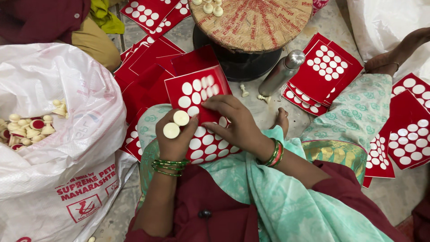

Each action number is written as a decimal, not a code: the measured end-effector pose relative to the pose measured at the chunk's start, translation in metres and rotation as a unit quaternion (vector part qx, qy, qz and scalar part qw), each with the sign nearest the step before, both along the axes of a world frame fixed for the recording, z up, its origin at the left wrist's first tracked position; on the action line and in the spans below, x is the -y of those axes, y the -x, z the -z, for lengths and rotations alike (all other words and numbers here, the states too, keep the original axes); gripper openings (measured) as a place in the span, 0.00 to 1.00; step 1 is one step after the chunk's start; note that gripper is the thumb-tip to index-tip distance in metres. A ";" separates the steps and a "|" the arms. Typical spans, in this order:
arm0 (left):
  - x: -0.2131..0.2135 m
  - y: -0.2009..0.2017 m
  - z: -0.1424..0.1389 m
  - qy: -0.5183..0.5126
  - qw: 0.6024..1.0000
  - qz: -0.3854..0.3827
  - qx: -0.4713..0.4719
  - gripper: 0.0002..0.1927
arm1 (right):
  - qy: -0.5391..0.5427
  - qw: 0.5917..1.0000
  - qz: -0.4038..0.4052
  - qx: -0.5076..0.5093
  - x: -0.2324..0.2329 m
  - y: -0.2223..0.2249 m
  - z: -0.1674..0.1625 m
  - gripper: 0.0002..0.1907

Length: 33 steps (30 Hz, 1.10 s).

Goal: The person sits on the floor and peels white circular stickers from red backing sheets, pressing each sticker onto a small white plastic piece. Finished pieces are placed on a growing pile or into a sack, and used backing sheets are set aside with other completed sheets.

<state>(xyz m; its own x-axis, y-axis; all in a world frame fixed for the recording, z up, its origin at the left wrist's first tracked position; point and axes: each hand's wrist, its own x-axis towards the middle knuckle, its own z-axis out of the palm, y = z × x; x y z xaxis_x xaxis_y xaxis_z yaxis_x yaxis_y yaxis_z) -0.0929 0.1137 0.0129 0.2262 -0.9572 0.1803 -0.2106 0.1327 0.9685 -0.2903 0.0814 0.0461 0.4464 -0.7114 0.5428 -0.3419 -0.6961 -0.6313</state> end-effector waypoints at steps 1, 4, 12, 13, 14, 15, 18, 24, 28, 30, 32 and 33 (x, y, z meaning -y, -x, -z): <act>-0.001 0.000 0.000 -0.001 1.000 0.005 -0.001 0.08 | -0.025 1.000 -0.011 0.012 0.001 -0.001 0.001 0.26; -0.003 0.000 0.002 -0.001 1.000 0.018 -0.002 0.09 | -0.090 0.996 -0.009 -0.002 0.003 0.001 0.003 0.23; -0.006 0.003 0.007 0.065 0.997 0.043 0.025 0.08 | -0.173 0.984 -0.028 0.030 0.003 0.004 0.013 0.17; -0.006 0.003 0.007 0.063 0.996 0.046 0.033 0.08 | -0.178 0.983 -0.031 0.029 0.004 0.005 0.014 0.17; -0.006 0.003 0.007 0.062 0.996 0.049 0.042 0.08 | -0.201 0.978 -0.035 0.041 0.005 0.006 0.015 0.15; -0.006 0.003 0.007 0.061 0.996 0.052 0.051 0.09 | -0.224 0.972 -0.040 0.053 0.006 0.007 0.017 0.13; -0.006 0.004 0.007 0.055 0.996 0.052 0.055 0.13 | -0.287 0.954 -0.039 0.072 0.012 0.012 0.020 0.10; -0.003 0.007 0.011 0.046 0.994 0.091 0.043 0.13 | -0.379 0.923 -0.009 0.069 0.020 0.026 0.021 0.06; -0.003 0.008 0.015 0.069 0.993 0.079 0.062 0.13 | -0.291 0.949 0.066 0.103 0.025 0.030 0.010 0.04; -0.003 0.008 0.017 0.053 0.996 0.069 0.027 0.12 | -0.097 0.980 0.144 0.094 0.017 0.028 0.003 0.05; -0.002 0.010 0.019 0.023 0.997 0.073 0.005 0.12 | 0.067 0.981 0.169 0.074 0.006 0.023 -0.003 0.07; -0.003 0.010 0.020 0.008 0.997 0.075 -0.006 0.12 | 0.131 0.977 0.158 0.060 -0.001 0.018 -0.004 0.08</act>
